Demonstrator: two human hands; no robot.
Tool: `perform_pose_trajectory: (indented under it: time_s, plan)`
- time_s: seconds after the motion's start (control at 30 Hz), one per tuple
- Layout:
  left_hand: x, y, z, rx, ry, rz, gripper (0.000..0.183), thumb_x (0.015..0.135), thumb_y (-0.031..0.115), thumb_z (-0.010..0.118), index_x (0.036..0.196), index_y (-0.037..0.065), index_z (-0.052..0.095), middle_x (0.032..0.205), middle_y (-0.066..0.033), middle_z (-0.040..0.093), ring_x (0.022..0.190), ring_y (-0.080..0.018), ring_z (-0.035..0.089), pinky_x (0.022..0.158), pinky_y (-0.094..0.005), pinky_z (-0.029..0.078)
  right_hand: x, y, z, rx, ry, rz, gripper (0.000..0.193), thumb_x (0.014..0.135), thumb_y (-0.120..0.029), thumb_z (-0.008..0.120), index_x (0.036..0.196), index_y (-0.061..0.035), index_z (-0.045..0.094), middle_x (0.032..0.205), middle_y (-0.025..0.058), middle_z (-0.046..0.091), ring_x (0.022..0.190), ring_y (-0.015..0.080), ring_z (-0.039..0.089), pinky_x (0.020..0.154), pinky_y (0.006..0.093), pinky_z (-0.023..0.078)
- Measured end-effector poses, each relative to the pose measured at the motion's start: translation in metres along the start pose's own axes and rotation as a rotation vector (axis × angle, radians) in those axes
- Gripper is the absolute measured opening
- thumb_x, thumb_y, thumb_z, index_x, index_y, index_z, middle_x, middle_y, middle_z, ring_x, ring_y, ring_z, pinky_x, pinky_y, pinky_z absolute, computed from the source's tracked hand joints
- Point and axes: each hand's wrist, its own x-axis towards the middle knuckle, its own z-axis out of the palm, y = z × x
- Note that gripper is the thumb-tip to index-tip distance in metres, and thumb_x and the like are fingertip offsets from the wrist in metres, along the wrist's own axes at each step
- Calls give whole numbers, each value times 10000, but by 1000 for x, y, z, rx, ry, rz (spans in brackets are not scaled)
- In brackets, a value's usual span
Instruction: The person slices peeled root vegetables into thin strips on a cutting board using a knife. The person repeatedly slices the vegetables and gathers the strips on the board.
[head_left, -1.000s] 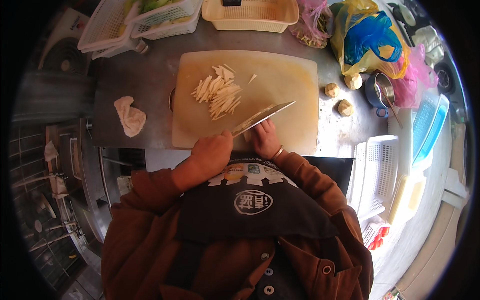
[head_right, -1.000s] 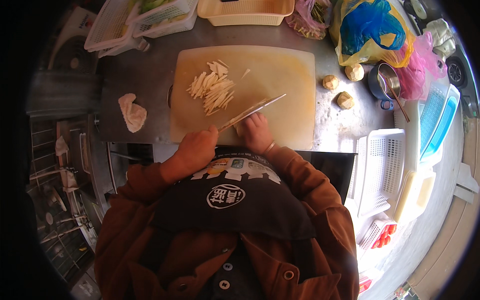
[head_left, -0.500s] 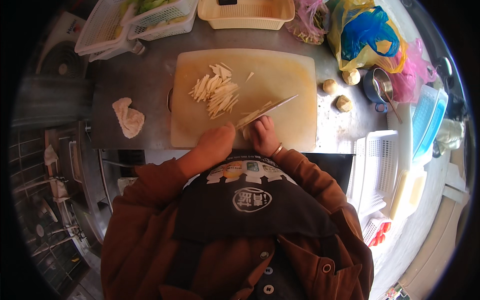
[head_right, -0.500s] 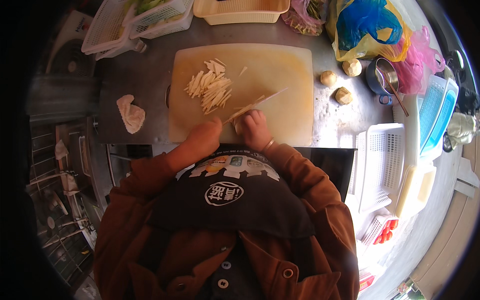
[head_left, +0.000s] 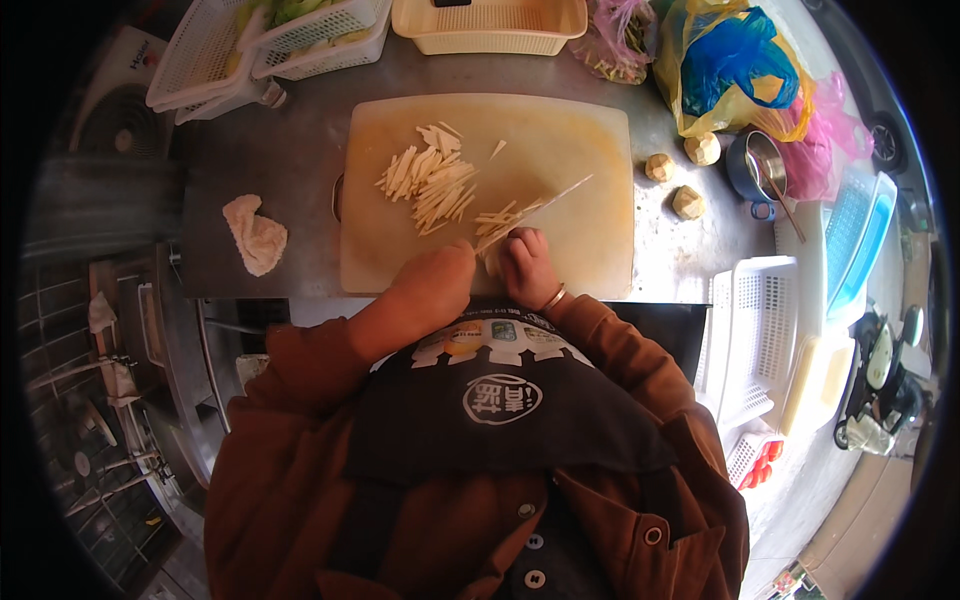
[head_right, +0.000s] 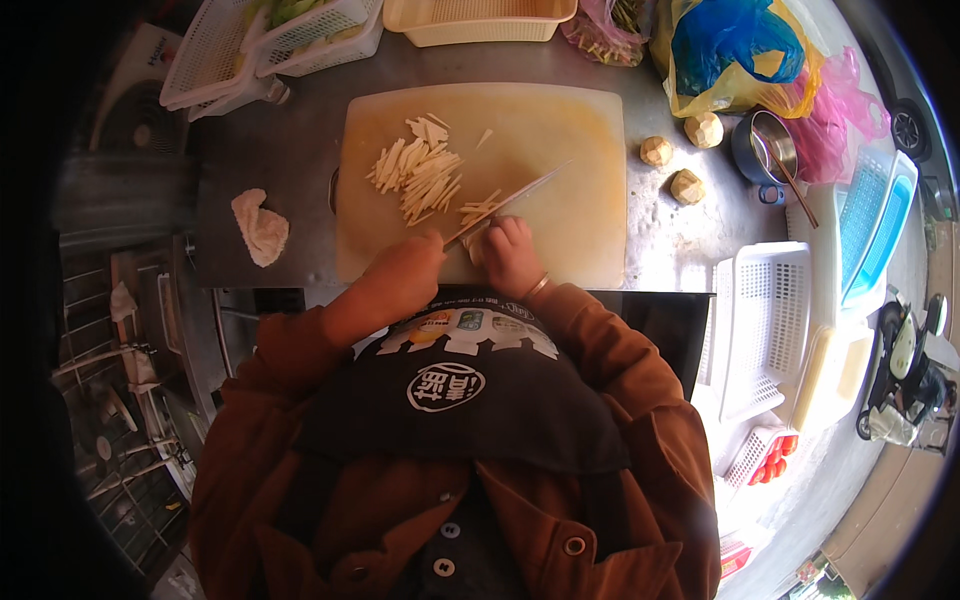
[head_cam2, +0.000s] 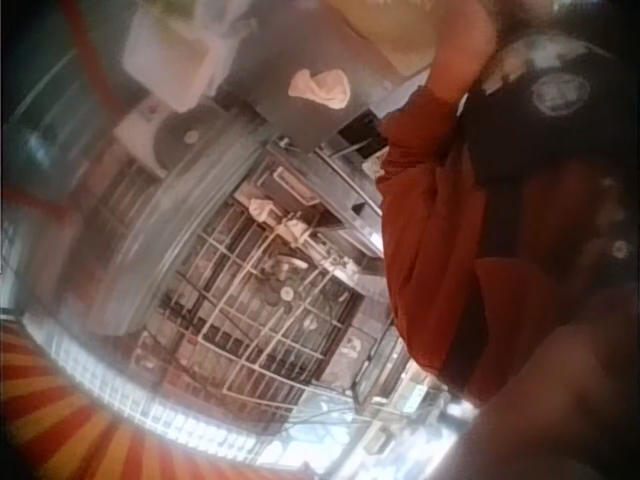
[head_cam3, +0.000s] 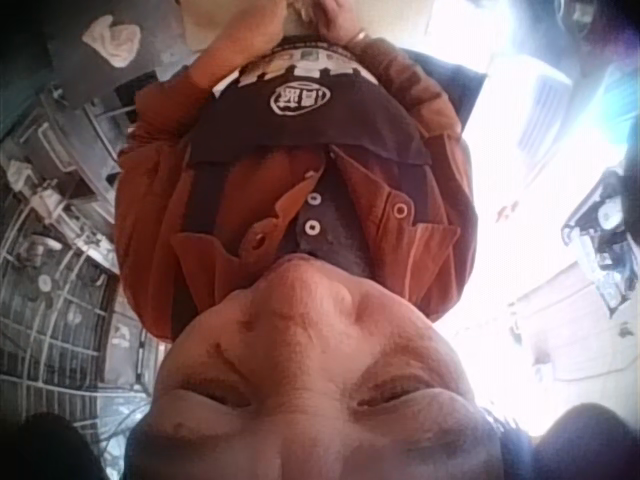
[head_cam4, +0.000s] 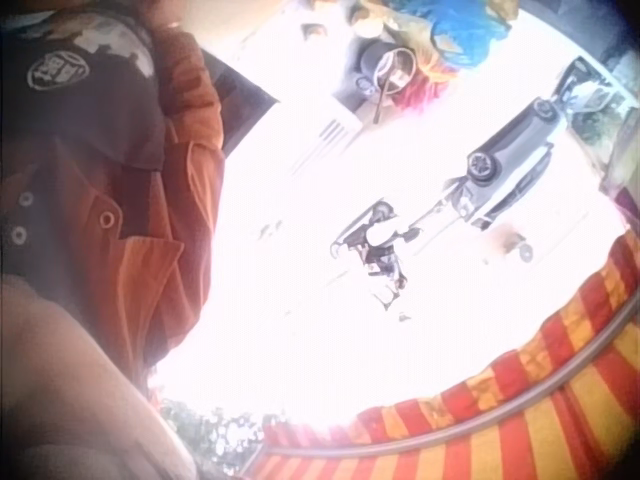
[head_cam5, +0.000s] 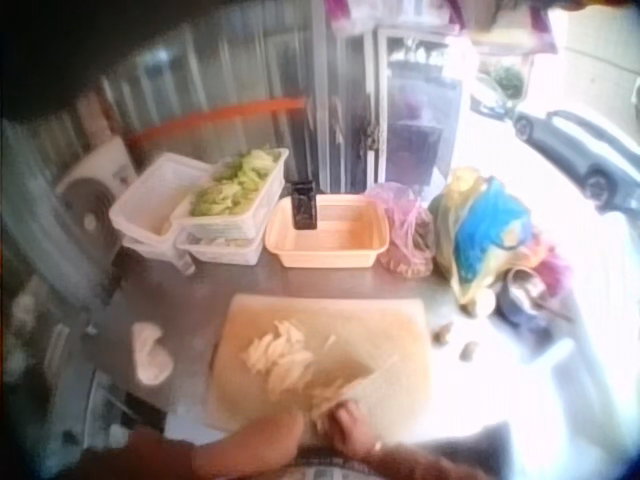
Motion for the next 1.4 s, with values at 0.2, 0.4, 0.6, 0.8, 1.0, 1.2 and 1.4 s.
perform_pose_trajectory:
  time_s: [0.2, 0.4, 0.6, 0.8, 1.0, 1.2, 1.4]
  plan:
    - [7, -3, 16, -30, 20, -24, 136, 890, 79, 544, 901, -41, 482, 766, -274, 613, 775, -456, 609, 685, -529, 476, 0, -2, -4, -27, -9, 0, 226, 764, 42, 589, 981, -9, 551, 1037, 172, 538, 939, 369, 502, 841, 425, 419]
    - [2, 10, 5, -23, 31, -22, 130, 885, 74, 546, 901, -36, 478, 771, -275, 615, 768, -457, 609, 688, -527, 479, -1, -5, -11, -10, -14, -50, 230, 749, 28, 584, 973, -13, 560, 1028, 166, 544, 943, 370, 501, 840, 431, 421]
    - [3, 17, 2, 14, -83, -69, 93, 851, 26, 517, 903, -38, 474, 775, -286, 610, 781, -465, 606, 687, -532, 474, -4, -7, -10, -33, -43, 14, 209, 766, -47, 617, 966, -14, 570, 1043, 161, 548, 962, 369, 504, 846, 449, 419]
    - [2, 16, 6, -5, -27, -64, 113, 758, -56, 487, 870, -61, 475, 754, -301, 596, 754, -479, 599, 678, -532, 481, -6, -4, -7, -29, -8, -4, 233, 750, -46, 623, 974, -13, 572, 1053, 166, 540, 965, 370, 498, 841, 449, 415]
    - [4, 16, 4, -65, -13, -20, 77, 793, -15, 514, 858, -47, 490, 777, -290, 600, 784, -480, 592, 690, -535, 463, -7, -4, -5, -33, 15, 6, 240, 747, -8, 607, 985, -12, 570, 1053, 169, 538, 956, 372, 501, 842, 443, 417]
    - [2, 14, 9, -109, 11, 19, 73, 827, 13, 527, 847, -50, 495, 774, -306, 587, 778, -485, 577, 698, -533, 454, -7, -4, -4, -17, 32, -4, 241, 751, 52, 584, 983, -11, 570, 1030, 168, 541, 925, 366, 505, 817, 423, 433]
    - [1, 9, 11, -96, 33, -23, 125, 871, 48, 542, 837, -62, 496, 791, -318, 582, 796, -488, 572, 706, -531, 453, -9, -2, -2, -22, 33, 6, 223, 734, -1, 600, 953, -15, 559, 1031, 169, 526, 933, 374, 499, 810, 455, 419]
